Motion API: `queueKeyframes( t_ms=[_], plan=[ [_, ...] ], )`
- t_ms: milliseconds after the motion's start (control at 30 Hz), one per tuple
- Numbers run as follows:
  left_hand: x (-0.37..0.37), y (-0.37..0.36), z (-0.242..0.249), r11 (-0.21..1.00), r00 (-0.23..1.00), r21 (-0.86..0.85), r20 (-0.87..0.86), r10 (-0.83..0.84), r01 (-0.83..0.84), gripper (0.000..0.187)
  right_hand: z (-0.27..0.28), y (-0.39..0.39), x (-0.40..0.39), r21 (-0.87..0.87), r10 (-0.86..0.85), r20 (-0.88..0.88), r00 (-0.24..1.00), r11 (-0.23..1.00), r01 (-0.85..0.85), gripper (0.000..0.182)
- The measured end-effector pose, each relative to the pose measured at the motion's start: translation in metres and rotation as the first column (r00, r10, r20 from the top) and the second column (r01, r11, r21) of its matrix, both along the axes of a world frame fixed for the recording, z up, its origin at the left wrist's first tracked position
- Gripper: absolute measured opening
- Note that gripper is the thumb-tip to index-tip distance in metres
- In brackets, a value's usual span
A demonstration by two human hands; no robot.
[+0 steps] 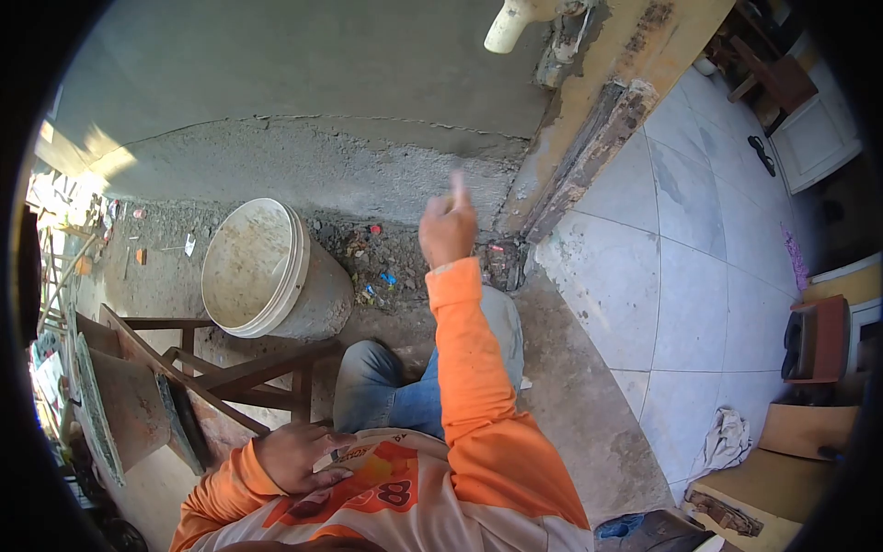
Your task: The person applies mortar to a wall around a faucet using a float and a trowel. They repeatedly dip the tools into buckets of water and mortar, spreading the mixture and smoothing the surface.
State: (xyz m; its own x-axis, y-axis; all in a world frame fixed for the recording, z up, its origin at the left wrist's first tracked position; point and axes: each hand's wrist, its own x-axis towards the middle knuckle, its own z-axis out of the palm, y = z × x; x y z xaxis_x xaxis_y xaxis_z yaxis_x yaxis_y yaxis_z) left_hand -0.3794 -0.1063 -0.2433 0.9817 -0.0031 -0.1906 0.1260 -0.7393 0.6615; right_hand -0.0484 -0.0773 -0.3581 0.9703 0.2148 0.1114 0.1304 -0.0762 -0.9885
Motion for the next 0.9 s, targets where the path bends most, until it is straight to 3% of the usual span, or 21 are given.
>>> queueKeyframes(
  t_ms=[67,100,167,233,300,333,400,433,500,633,700,833,900],
  plan=[
    [-0.001,0.000,0.003,0.999,0.999,0.040,-0.048,-0.021,0.023,0.050,-0.052,-0.002,-0.003,-0.255,0.424,0.088,0.901,0.884,-0.391,0.055],
    [-0.001,0.001,0.007,0.999,0.999,0.036,-0.043,-0.021,0.023,0.050,-0.048,-0.012,0.000,-0.186,0.359,-0.018,0.933,0.916,-0.356,0.051],
    [0.001,0.002,0.013,0.997,0.998,0.067,-0.057,-0.034,0.038,0.050,-0.001,-0.046,0.014,0.066,0.330,-0.339,0.881,0.942,-0.328,0.041],
    [-0.002,0.002,0.005,0.997,0.999,0.070,-0.025,-0.021,0.023,0.050,-0.031,-0.071,0.061,0.011,0.422,-0.082,0.903,0.906,-0.423,0.035],
    [-0.006,0.000,-0.004,0.996,0.999,0.092,-0.034,-0.013,0.016,0.051,-0.042,-0.095,0.107,-0.214,0.464,0.202,0.863,0.880,-0.423,0.032],
    [-0.007,-0.002,-0.007,0.996,1.000,0.085,-0.030,0.001,0.002,0.051,-0.040,-0.102,0.125,-0.223,0.477,0.202,0.855,0.873,-0.434,0.032],
    [-0.006,-0.001,-0.010,0.995,0.999,0.101,-0.039,-0.009,0.013,0.051,-0.040,-0.112,0.151,-0.474,0.475,0.419,0.774,0.841,-0.260,0.026],
    [-0.004,0.000,-0.007,0.994,0.998,0.105,-0.055,-0.011,0.016,0.051,-0.036,-0.112,0.160,-0.476,0.481,0.422,0.769,0.839,-0.263,0.026],
    [-0.003,-0.002,-0.009,0.993,0.996,0.114,-0.087,-0.003,0.013,0.052,-0.034,-0.111,0.172,-0.459,0.436,0.587,0.682,0.873,-0.164,0.022],
    [-0.006,-0.004,-0.017,0.991,0.995,0.132,-0.095,-0.002,0.015,0.053,-0.042,-0.102,0.179,-0.424,0.415,0.608,0.677,0.890,-0.165,0.021],
    [-0.003,-0.003,-0.016,0.990,0.995,0.141,-0.101,-0.002,0.017,0.054,-0.042,-0.103,0.173,-0.438,0.381,0.722,0.578,0.898,-0.046,0.019],
    [0.001,-0.002,-0.008,0.989,0.992,0.147,-0.127,0.016,0.003,0.056,-0.038,-0.107,0.171,-0.436,0.365,0.606,0.707,0.896,-0.088,0.019],
    [0.000,-0.002,-0.009,0.988,0.993,0.156,-0.116,0.007,0.011,0.056,-0.041,-0.100,0.174,-0.393,0.366,0.715,0.596,0.915,-0.089,0.019]
  ],
)
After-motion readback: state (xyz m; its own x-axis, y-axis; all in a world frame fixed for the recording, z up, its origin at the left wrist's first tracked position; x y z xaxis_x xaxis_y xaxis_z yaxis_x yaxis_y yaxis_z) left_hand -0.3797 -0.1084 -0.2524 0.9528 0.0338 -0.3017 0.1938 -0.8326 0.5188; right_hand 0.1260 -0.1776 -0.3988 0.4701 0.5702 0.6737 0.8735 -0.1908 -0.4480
